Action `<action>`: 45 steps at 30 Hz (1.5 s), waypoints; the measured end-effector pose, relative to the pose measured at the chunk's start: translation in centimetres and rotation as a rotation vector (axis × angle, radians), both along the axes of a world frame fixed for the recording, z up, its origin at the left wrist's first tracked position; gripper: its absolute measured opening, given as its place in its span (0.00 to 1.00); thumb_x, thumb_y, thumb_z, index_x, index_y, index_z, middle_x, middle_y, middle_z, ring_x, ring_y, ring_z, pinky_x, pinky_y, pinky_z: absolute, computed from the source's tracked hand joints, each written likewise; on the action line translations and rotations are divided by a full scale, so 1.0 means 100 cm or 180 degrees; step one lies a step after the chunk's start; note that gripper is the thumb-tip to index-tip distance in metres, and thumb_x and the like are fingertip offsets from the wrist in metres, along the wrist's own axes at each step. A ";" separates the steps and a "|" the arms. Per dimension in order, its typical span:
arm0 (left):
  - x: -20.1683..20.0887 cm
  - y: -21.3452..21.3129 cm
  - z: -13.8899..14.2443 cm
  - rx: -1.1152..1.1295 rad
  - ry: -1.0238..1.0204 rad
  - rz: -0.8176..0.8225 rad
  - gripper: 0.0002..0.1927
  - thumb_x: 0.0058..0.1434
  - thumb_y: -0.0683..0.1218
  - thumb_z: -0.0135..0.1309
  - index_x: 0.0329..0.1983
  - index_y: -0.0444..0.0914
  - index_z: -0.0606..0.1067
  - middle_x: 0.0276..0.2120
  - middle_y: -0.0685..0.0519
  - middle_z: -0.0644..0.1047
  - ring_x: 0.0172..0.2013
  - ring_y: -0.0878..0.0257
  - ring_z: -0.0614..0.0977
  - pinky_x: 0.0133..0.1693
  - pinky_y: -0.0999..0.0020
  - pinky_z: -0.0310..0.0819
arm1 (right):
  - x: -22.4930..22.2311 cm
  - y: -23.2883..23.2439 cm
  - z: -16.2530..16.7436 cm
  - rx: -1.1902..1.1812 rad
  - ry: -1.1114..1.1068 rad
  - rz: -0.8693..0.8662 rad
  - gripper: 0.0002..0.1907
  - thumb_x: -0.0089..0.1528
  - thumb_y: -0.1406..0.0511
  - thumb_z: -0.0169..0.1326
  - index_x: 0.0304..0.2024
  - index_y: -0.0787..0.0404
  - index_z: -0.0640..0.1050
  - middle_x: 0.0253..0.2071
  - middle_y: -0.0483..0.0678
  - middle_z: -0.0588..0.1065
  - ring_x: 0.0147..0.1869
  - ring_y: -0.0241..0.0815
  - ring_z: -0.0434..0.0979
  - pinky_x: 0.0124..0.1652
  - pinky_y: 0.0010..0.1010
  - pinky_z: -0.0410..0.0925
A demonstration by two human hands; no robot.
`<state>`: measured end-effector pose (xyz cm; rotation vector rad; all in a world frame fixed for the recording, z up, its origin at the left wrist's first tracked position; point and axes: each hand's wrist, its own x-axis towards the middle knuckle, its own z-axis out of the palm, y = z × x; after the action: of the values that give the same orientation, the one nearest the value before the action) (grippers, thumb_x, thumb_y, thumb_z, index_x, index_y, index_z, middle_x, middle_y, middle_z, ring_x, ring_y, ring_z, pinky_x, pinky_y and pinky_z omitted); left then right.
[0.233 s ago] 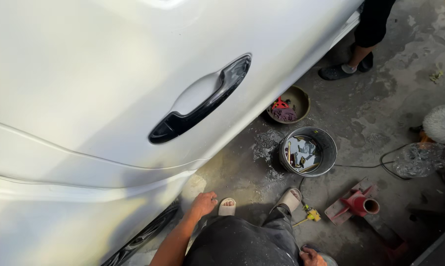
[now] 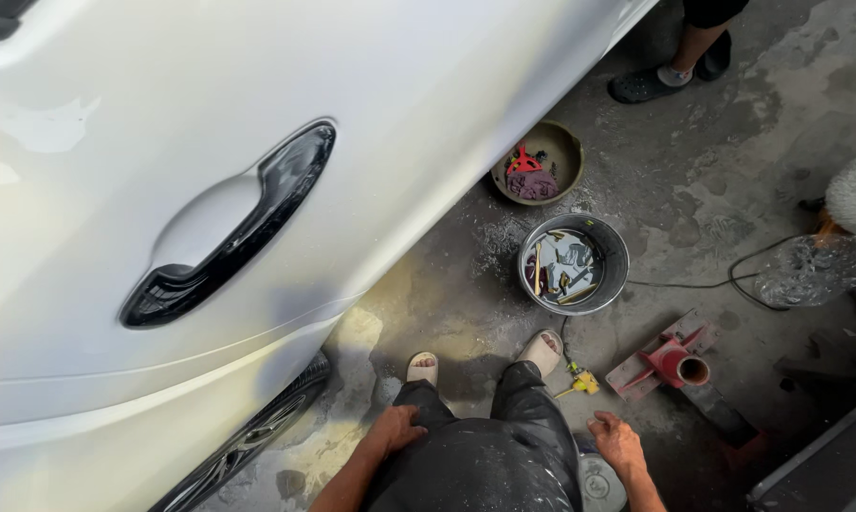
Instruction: The person wets a sanding block in a bucket and then sands the area around the door handle of a white car. They repeatedly rub the sanding block over the handle and adjacent panel, occasionally touching the surface with a finger.
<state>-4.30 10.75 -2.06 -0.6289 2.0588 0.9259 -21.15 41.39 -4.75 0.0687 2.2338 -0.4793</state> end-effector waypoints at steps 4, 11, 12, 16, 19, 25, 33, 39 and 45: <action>-0.020 0.051 -0.020 -0.0559 0.0022 -0.0446 0.11 0.67 0.48 0.50 0.40 0.38 0.80 0.38 0.41 0.81 0.43 0.42 0.82 0.47 0.52 0.77 | -0.073 0.005 -0.013 0.0024 -0.0020 0.0126 0.25 0.61 0.52 0.56 0.58 0.53 0.80 0.47 0.57 0.83 0.57 0.56 0.81 0.58 0.42 0.71; 0.001 0.057 -0.027 0.0678 -0.0263 0.0586 0.06 0.59 0.44 0.55 0.36 0.40 0.80 0.30 0.47 0.83 0.38 0.51 0.86 0.42 0.60 0.77 | -0.145 -0.010 -0.055 -0.0037 -0.0125 0.0277 0.24 0.62 0.52 0.57 0.58 0.53 0.79 0.48 0.57 0.82 0.58 0.57 0.80 0.58 0.43 0.71; 0.001 0.056 -0.032 0.0985 -0.0412 0.0542 0.06 0.57 0.44 0.56 0.36 0.41 0.80 0.29 0.49 0.83 0.37 0.54 0.87 0.43 0.63 0.77 | -0.155 -0.016 -0.065 -0.0090 -0.0055 0.0286 0.23 0.63 0.53 0.57 0.57 0.54 0.80 0.49 0.58 0.82 0.58 0.57 0.81 0.57 0.43 0.71; -0.016 0.057 -0.076 0.0779 -0.0841 0.0589 0.11 0.58 0.52 0.58 0.40 0.43 0.83 0.39 0.47 0.83 0.44 0.56 0.85 0.49 0.64 0.78 | -0.186 -0.048 -0.101 -0.0473 0.0195 0.0042 0.22 0.62 0.57 0.57 0.57 0.54 0.80 0.51 0.58 0.80 0.55 0.57 0.80 0.56 0.44 0.71; -0.043 0.066 -0.120 0.0076 -0.0793 0.0242 0.21 0.56 0.56 0.58 0.53 0.47 0.78 0.51 0.46 0.77 0.54 0.52 0.78 0.55 0.57 0.75 | -0.205 -0.073 -0.129 -0.0557 0.0304 -0.0093 0.20 0.63 0.59 0.56 0.56 0.55 0.80 0.53 0.57 0.80 0.53 0.56 0.81 0.55 0.45 0.71; -0.079 0.077 -0.196 -0.0756 -0.1524 -0.0289 0.48 0.56 0.66 0.62 0.76 0.56 0.55 0.74 0.38 0.48 0.69 0.38 0.59 0.58 0.38 0.66 | -0.240 -0.118 -0.200 -0.0871 0.0414 -0.0306 0.18 0.63 0.61 0.55 0.55 0.57 0.80 0.53 0.59 0.78 0.51 0.57 0.83 0.53 0.44 0.72; -0.049 0.067 -0.271 -0.1349 -0.1203 -0.0968 0.51 0.53 0.78 0.55 0.77 0.61 0.55 0.74 0.30 0.48 0.63 0.30 0.64 0.53 0.34 0.68 | -0.255 -0.152 -0.312 -0.0651 0.0585 -0.0071 0.20 0.61 0.61 0.58 0.55 0.59 0.81 0.50 0.63 0.78 0.53 0.61 0.80 0.54 0.47 0.71; -0.016 0.061 -0.318 -0.3171 0.0393 -0.1337 0.23 0.70 0.59 0.42 0.69 0.67 0.68 0.64 0.35 0.70 0.52 0.34 0.79 0.42 0.46 0.78 | -0.264 -0.166 -0.376 -0.0018 0.0903 0.0103 0.34 0.59 0.61 0.62 0.65 0.70 0.71 0.61 0.67 0.70 0.67 0.66 0.67 0.64 0.54 0.62; 0.005 0.055 -0.351 -0.3228 0.1124 -0.0671 0.26 0.69 0.67 0.30 0.62 0.61 0.72 0.59 0.33 0.71 0.50 0.33 0.77 0.48 0.41 0.77 | -0.281 -0.175 -0.417 -0.0039 0.1004 0.0025 0.51 0.60 0.58 0.63 0.76 0.75 0.54 0.75 0.70 0.51 0.67 0.76 0.57 0.65 0.55 0.57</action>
<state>-3.79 16.26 -37.13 -0.7516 2.8072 -0.2254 -49.29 23.94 -46.48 -0.0243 2.5377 -0.5293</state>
